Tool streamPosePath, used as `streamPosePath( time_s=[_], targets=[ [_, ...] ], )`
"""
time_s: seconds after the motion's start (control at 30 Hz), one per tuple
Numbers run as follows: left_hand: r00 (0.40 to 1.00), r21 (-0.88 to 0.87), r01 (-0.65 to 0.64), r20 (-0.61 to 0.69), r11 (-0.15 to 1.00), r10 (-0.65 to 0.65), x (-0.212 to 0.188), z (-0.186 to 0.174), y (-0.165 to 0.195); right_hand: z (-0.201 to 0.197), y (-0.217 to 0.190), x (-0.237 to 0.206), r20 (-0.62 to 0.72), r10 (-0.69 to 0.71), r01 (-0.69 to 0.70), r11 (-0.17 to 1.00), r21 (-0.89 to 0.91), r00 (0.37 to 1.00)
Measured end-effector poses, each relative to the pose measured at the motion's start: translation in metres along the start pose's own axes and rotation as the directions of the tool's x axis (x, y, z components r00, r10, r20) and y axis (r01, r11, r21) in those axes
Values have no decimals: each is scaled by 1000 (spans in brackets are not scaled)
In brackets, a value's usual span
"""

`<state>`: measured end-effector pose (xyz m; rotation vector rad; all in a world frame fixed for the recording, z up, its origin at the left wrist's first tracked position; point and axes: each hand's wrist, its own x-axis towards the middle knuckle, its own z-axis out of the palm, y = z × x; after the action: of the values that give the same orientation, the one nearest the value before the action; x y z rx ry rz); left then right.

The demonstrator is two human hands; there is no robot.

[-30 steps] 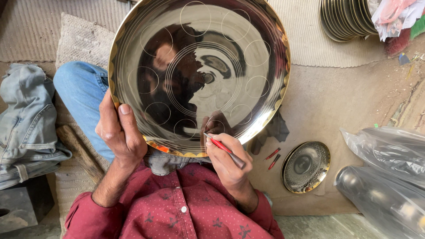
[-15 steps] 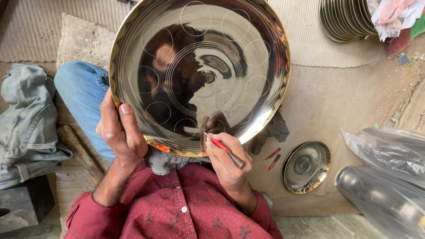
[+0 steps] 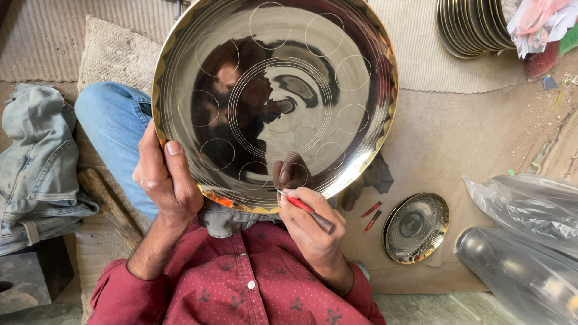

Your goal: The person sits on the floor with a brass tray on their lap and hammers a punch with a wooden mallet to emboss a patterned design into the tray surface. They then flip the tray over and use a red-handled scribe to draw circular guide lines on the polished underside.

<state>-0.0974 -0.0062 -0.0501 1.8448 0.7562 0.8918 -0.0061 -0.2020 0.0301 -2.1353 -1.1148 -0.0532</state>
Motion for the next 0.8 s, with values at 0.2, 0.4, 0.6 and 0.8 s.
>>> streamPosePath(
  time_s=[0.2, 0.4, 0.6, 0.8],
  targets=[
    [1000, -22, -18, 8, 1000, 18, 1, 1, 0, -3, -2, 0, 36, 7, -8, 999, 38, 999],
    [1000, 4, -24, 8, 1000, 24, 0, 0, -2, -6, 0, 0, 65, 2, -11, 991, 134, 998],
    [999, 34, -39, 5, 999, 39, 1, -3, -3, -3, 9, -2, 78, 61, -79, 964, 252, 995],
    [971, 204, -168, 204, 964, 126, 54, -23, -1, -2, 25, 3, -207, 88, -85, 996, 23, 974]
  ],
)
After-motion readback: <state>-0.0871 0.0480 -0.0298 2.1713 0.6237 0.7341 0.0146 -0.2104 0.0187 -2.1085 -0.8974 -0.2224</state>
